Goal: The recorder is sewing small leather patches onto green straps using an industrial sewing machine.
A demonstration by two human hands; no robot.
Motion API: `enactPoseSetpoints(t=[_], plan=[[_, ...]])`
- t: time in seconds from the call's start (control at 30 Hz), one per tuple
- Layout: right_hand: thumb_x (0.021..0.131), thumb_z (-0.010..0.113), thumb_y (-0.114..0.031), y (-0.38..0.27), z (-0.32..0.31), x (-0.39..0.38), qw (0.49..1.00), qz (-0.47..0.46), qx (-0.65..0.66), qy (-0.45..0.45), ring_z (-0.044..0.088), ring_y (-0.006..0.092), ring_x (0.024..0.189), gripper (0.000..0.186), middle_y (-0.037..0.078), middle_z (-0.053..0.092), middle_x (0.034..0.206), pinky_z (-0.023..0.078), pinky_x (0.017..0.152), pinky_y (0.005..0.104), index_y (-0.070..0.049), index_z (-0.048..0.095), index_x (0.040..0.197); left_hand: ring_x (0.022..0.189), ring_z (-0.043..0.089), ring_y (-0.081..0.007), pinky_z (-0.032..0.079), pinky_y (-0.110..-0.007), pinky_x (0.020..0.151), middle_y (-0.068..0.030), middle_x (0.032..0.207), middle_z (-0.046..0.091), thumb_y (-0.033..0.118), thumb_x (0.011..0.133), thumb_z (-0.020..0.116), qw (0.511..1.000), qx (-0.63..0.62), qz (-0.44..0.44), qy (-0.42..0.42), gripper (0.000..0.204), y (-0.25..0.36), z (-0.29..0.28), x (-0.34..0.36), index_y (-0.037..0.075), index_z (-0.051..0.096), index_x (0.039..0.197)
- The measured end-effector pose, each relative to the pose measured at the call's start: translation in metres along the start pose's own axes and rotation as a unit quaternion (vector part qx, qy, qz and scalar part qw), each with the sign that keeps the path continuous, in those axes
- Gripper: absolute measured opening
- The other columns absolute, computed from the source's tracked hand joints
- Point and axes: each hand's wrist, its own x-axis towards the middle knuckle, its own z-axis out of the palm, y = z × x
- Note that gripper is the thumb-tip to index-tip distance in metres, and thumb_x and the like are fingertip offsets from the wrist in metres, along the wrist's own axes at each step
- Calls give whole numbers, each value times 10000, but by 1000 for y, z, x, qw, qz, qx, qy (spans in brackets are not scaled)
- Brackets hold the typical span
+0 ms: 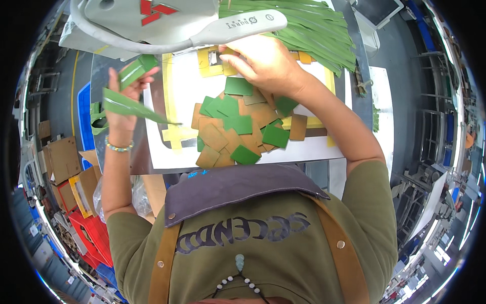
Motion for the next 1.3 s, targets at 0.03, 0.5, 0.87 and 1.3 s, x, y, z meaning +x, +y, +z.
enactPoseSetpoints(t=[0.03,0.5,0.87,1.3], plan=[[993,687,-152,-4,-7,-2,999,31,12,-28,751,292,907,182,120,778,1028,603,793,387,-45,757,1122,1001,693,-175,532,-333,944,-194,1211,771,543,1164,304,997,6,-3,71,720,-1,-19,1,-64,650,1338],[1031,668,-121,-110,-125,-17,774,-291,477,-298,535,93,611,307,55,699,870,380,540,266,-172,770,1316,1223,622,-320,547,-439,1019,-248,1234,658,163,1048,674,841,47,174,509,347,-3,-332,-13,-105,628,1264],[1047,650,-136,-125,-105,-43,738,-247,582,-235,530,101,626,250,65,705,915,374,547,266,-192,818,1224,1499,419,-328,293,-483,1238,-12,1627,508,535,956,720,660,597,376,-258,536,-33,27,-85,192,712,1368],[925,800,-376,-28,-24,-107,991,74,5,-111,394,465,1500,839,260,386,1634,340,1247,514,-41,431,1600,1561,367,-317,332,-509,1247,-19,1713,407,391,911,736,612,562,382,-404,599,-35,86,-37,259,620,1484]])
